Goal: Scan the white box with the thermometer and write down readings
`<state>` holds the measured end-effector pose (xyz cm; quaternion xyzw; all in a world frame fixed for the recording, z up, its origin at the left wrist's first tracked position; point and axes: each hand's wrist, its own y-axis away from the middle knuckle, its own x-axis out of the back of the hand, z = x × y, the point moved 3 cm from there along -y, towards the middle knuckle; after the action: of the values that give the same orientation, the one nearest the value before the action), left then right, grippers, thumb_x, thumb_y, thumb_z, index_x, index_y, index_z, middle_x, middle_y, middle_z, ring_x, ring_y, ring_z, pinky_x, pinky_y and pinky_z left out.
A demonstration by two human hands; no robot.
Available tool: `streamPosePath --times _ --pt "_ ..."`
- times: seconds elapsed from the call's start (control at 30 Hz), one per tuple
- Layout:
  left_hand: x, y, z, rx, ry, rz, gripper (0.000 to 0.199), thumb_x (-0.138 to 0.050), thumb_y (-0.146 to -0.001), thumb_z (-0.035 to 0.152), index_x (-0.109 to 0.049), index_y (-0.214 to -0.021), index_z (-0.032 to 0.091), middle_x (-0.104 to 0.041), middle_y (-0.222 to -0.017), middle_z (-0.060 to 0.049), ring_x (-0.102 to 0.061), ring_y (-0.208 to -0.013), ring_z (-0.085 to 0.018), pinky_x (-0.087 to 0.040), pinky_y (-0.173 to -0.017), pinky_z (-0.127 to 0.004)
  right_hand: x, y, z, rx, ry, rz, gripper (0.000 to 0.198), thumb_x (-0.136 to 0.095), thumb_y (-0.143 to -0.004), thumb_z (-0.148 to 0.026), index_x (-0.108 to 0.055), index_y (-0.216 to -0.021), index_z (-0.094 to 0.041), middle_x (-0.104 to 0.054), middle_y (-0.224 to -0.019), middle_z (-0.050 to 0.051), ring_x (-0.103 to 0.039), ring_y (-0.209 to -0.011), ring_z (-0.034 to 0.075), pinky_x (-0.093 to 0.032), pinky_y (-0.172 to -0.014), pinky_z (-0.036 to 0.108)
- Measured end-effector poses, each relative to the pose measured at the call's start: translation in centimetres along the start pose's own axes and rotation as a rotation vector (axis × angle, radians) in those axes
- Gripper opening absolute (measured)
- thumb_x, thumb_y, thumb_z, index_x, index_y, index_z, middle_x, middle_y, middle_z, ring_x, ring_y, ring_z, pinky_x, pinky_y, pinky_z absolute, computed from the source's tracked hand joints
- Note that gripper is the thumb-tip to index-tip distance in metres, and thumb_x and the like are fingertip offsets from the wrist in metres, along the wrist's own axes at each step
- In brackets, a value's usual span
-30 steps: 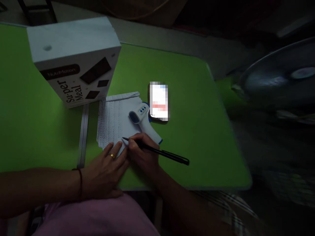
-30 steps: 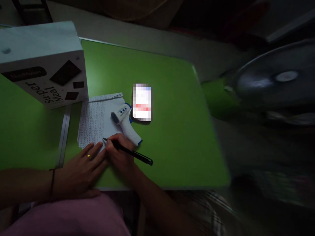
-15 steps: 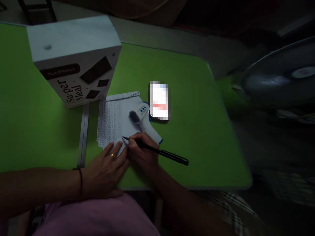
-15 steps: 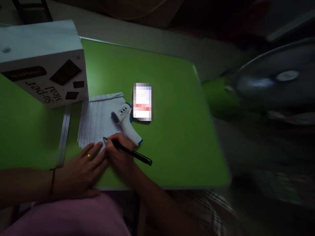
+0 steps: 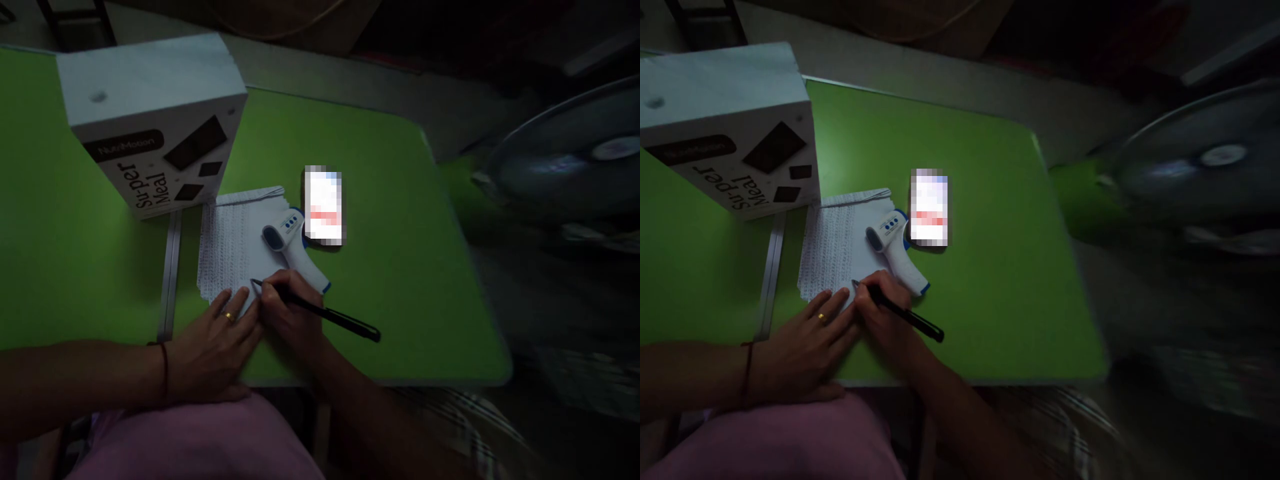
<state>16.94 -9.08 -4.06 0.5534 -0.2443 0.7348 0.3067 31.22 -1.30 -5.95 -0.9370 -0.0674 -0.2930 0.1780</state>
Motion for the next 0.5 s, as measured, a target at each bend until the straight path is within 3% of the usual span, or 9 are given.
streamPosePath --times 0.1,0.27,0.37,0.4,0.43,0.5 --pt "0.1 0.0 0.2 -0.007 -0.027 0.002 0.09 -0.068 -0.082 0.068 -0.052 -0.137 -0.002 -0.048 -0.147 -0.029 -0.043 -0.134 -0.046 -0.035 -0.11 -0.057 0.9 -0.2 0.0 0.14 0.111 0.041 0.01 -0.054 -0.091 -0.02 -0.064 -0.091 -0.024 -0.067 -0.081 0.001 -0.064 -0.074 0.017 -0.053 -0.067 0.03" --pt "1.1 0.0 0.8 0.015 -0.048 -0.08 0.081 -0.069 -0.082 0.07 -0.062 -0.122 0.0 -0.056 -0.137 -0.026 -0.057 -0.114 -0.036 -0.048 -0.094 -0.047 1.8 -1.0 0.4 0.526 0.383 -0.16 0.026 -0.047 -0.097 -0.013 -0.067 -0.112 -0.02 -0.069 -0.097 0.01 -0.065 -0.087 0.021 -0.054 -0.073 0.034" --pt "3.6 0.4 0.2 0.046 0.056 -0.162 0.05 -0.077 -0.081 0.058 -0.067 -0.095 0.011 -0.068 -0.101 -0.012 -0.063 -0.088 -0.026 -0.052 -0.075 -0.039 2.1 -1.1 0.7 0.674 0.607 -0.209 0.03 -0.045 -0.097 -0.009 -0.068 -0.114 -0.016 -0.07 -0.094 0.013 -0.062 -0.079 0.022 -0.051 -0.066 0.034" --pt "5.0 0.7 -0.5 0.069 0.115 -0.096 0.036 -0.075 -0.087 0.048 -0.064 -0.086 0.014 -0.065 -0.084 -0.006 -0.061 -0.074 -0.021 -0.051 -0.066 -0.035 2.1 -1.0 0.7 0.692 0.643 -0.221 0.031 -0.045 -0.096 -0.008 -0.069 -0.114 -0.016 -0.07 -0.091 0.013 -0.06 -0.076 0.021 -0.049 -0.064 0.033" --pt "6.7 1.0 -1.6 0.125 0.188 0.059 0.027 -0.07 -0.091 0.042 -0.06 -0.087 0.017 -0.063 -0.083 -0.003 -0.059 -0.071 -0.019 -0.05 -0.062 -0.032 2.2 -1.0 0.8 0.692 0.655 -0.234 0.032 -0.045 -0.095 -0.006 -0.069 -0.114 -0.016 -0.069 -0.089 0.012 -0.059 -0.074 0.02 -0.048 -0.063 0.032" --pt "10.5 2.4 -4.6 0.255 0.205 0.626 0.017 -0.063 -0.097 0.038 -0.053 -0.097 0.024 -0.06 -0.096 -0.001 -0.061 -0.083 -0.018 -0.051 -0.068 -0.033 2.2 -0.8 0.6 0.665 0.624 -0.245 0.035 -0.046 -0.092 -0.005 -0.069 -0.115 -0.017 -0.069 -0.09 0.012 -0.059 -0.074 0.02 -0.047 -0.063 0.032"
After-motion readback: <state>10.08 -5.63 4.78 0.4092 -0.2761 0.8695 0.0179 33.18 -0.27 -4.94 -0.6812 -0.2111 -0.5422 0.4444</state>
